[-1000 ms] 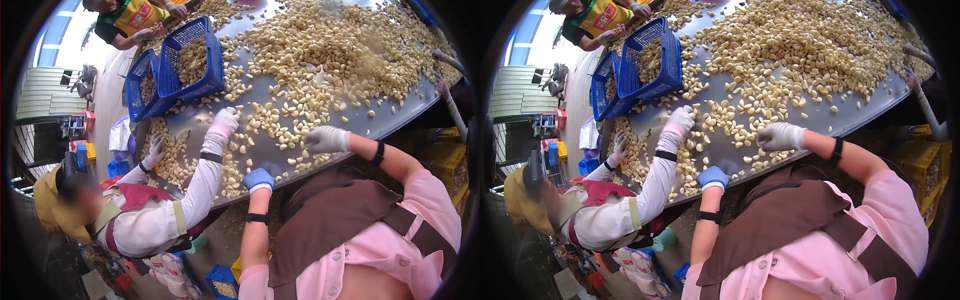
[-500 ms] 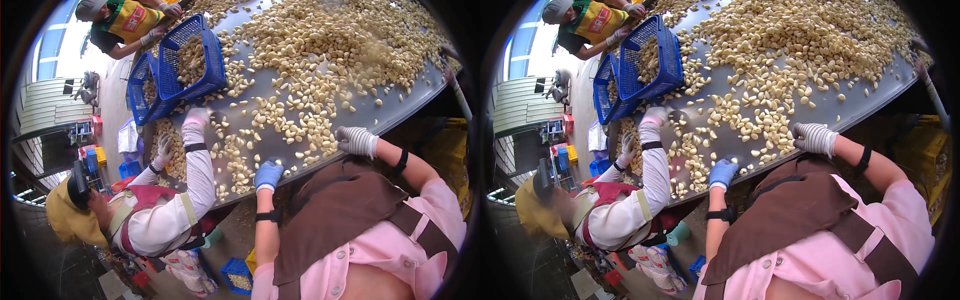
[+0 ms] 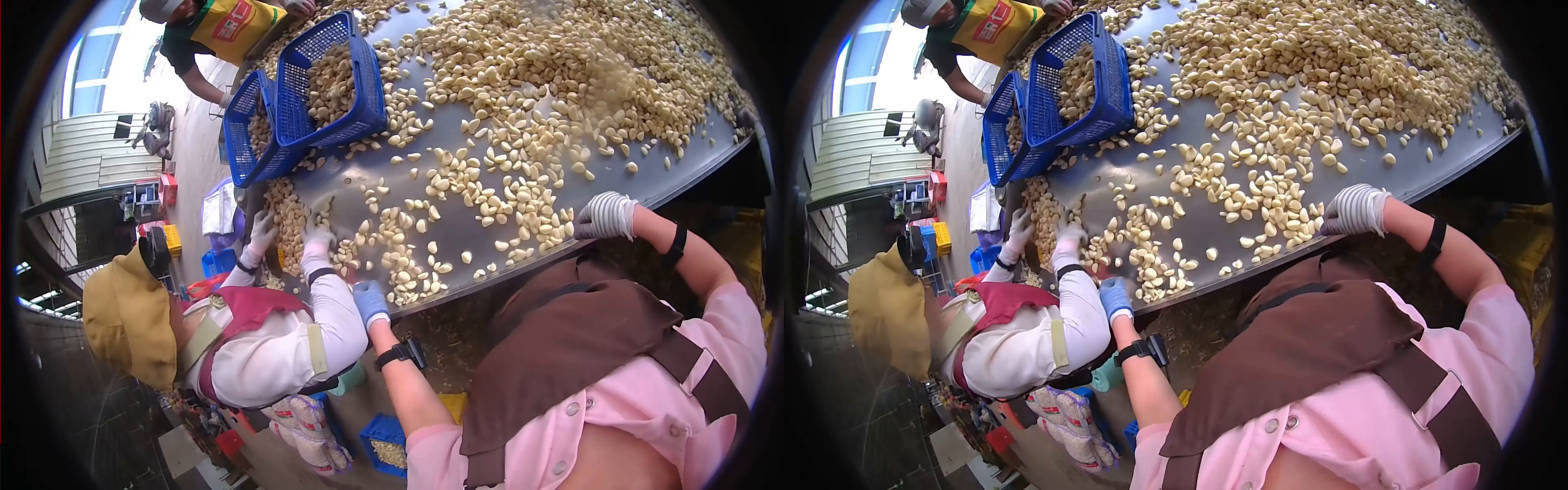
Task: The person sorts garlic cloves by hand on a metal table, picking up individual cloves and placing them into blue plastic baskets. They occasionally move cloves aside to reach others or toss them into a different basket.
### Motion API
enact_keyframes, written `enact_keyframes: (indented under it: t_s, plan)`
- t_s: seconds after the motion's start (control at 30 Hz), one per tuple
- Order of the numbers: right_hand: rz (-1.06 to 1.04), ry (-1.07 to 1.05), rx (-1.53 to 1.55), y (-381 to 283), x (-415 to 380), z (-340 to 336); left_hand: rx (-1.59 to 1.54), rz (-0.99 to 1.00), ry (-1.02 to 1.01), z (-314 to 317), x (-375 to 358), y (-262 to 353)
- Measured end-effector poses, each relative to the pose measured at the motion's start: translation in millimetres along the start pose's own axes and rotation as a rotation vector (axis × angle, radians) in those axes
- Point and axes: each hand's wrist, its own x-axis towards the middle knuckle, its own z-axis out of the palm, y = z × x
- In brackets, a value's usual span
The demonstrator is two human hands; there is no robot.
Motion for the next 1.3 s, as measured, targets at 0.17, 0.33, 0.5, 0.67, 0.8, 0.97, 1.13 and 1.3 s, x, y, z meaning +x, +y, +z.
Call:
enact_keyframes:
  t_s: [0.17, 0.33, 0.5, 0.67, 0.8, 0.97, 1.13, 1.3]
  plan:
    - [0.068, 0.088, 0.074, 15, 16, 18, 0.242, -0.16, -0.12, -4, -24, 45]
    - [0.1, -0.002, -0.047, 22, 35, 23, 0.368, -0.266, -0.208, -12, -31, 78]
    - [0.079, -0.051, 0.153, 12, 19, 6, 0.374, -0.179, -0.133, -2, -28, 68]
    - [0.062, 0.094, -0.059, 11, 17, 19, 0.325, -0.169, -0.157, 1, -23, 70]
    - [0.137, 0.124, -0.179, 4, 20, 21, 0.182, -0.125, -0.173, 14, -2, 37]
    - [0.19, 0.003, -0.172, 8, 37, 20, -1.228, -0.7, -0.146, 4, 2, 41]
    - [0.109, 0.115, 0.021, 12, 36, 11, -0.73, -0.429, -0.178, 38, 32, 21]
    - [0.077, 0.273, -0.073, -11, 79, -4, 0.228, -0.105, -0.208, 23, 15, 100]
